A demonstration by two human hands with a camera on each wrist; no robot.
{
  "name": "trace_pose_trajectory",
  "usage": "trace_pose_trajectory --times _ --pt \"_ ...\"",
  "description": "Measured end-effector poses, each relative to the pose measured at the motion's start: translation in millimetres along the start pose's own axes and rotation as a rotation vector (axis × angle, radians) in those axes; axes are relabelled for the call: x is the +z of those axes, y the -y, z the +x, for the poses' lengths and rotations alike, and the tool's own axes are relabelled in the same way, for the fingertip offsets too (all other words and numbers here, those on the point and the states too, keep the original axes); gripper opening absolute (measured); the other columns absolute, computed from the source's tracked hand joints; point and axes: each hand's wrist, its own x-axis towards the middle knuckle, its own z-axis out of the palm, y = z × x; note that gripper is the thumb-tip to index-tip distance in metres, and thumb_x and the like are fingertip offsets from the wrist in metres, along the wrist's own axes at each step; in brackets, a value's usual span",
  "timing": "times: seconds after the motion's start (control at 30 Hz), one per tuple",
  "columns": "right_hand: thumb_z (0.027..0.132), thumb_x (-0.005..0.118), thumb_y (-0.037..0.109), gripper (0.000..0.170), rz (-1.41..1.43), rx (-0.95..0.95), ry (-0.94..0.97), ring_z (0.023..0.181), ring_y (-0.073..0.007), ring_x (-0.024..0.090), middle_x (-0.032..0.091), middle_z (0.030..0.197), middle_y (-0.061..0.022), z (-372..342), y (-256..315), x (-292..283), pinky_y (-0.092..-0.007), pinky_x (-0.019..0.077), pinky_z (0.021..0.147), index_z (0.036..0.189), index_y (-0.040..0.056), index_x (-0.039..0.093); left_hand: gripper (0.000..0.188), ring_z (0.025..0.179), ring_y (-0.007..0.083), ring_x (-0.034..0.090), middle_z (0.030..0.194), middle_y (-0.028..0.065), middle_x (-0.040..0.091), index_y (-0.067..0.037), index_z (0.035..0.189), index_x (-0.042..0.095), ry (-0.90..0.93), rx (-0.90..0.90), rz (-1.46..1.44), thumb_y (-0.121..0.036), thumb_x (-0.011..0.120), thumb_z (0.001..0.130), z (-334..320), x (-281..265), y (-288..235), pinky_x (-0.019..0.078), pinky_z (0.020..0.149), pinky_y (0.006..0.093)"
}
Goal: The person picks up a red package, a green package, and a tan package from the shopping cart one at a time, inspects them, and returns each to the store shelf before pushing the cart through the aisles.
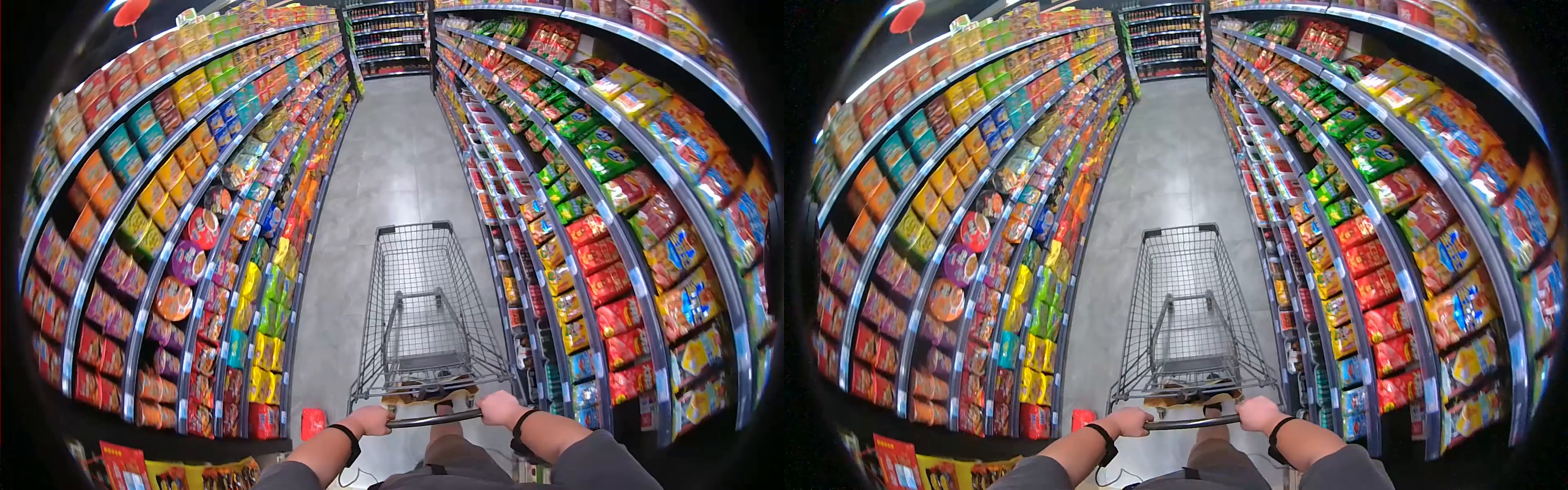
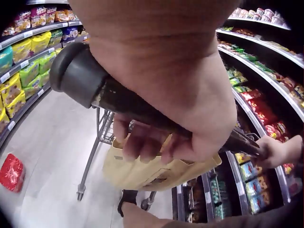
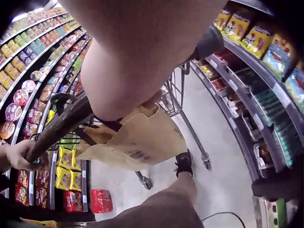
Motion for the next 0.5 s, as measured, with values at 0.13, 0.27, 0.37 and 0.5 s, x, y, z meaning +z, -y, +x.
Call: trace_pose_trajectory --times 0.13,0.27,0.37,0.5 --pt "0.079 0.060 0.019 0.022 0.041 0.000 -0.001 0.089 -0.0332 0.070 0.072 0.095 -0.0142 72.4 -40.7 -66.5 -0.0448 0.0564 0.078 0.096 0.0084 0.070 0.035 0.093 0.0397 0.067 0.097 0.0197 0.071 -0.011 0.103 0.068 -0.016 -0.012 0.020 -0.033 0.063 0.078 50.1 -78.8 46.5 0.0532 0.081 0.0503" --pt "0.079 0.059 0.019 0.020 0.038 -0.059 0.044 0.085 -0.0349 0.070 0.072 0.093 -0.0134 154.3 -87.7 -122.9 -0.0473 0.0565 0.073 0.093 0.0087 0.071 0.033 0.092 0.0406 0.066 0.095 0.0196 0.070 -0.011 0.103 0.067 0.000 -0.048 0.038 -0.032 0.063 0.078 99.8 -163.6 92.1 0.0530 0.080 0.0509" --pt "0.078 0.060 0.018 0.020 0.021 -0.054 0.032 0.084 -0.0338 0.072 0.073 0.086 -0.0148 214.0 -123.9 -162.6 -0.0453 0.0573 0.073 0.089 0.0070 0.073 0.035 0.093 0.0396 0.067 0.096 0.0178 0.071 -0.012 0.105 0.068 -0.001 -0.050 0.057 -0.034 0.064 0.078 144.1 -221.2 130.3 0.0534 0.081 0.0505" --pt "0.078 0.060 0.018 0.020 0.038 -0.041 -0.014 0.082 -0.0344 0.072 0.073 0.086 -0.0154 281.4 -163.6 -218.9 -0.0452 0.0577 0.073 0.088 0.0069 0.073 0.035 0.092 0.0384 0.068 0.096 0.0169 0.071 -0.014 0.105 0.069 -0.049 -0.095 0.040 -0.034 0.067 0.076 186.3 -295.1 163.7 0.0537 0.080 0.0504"
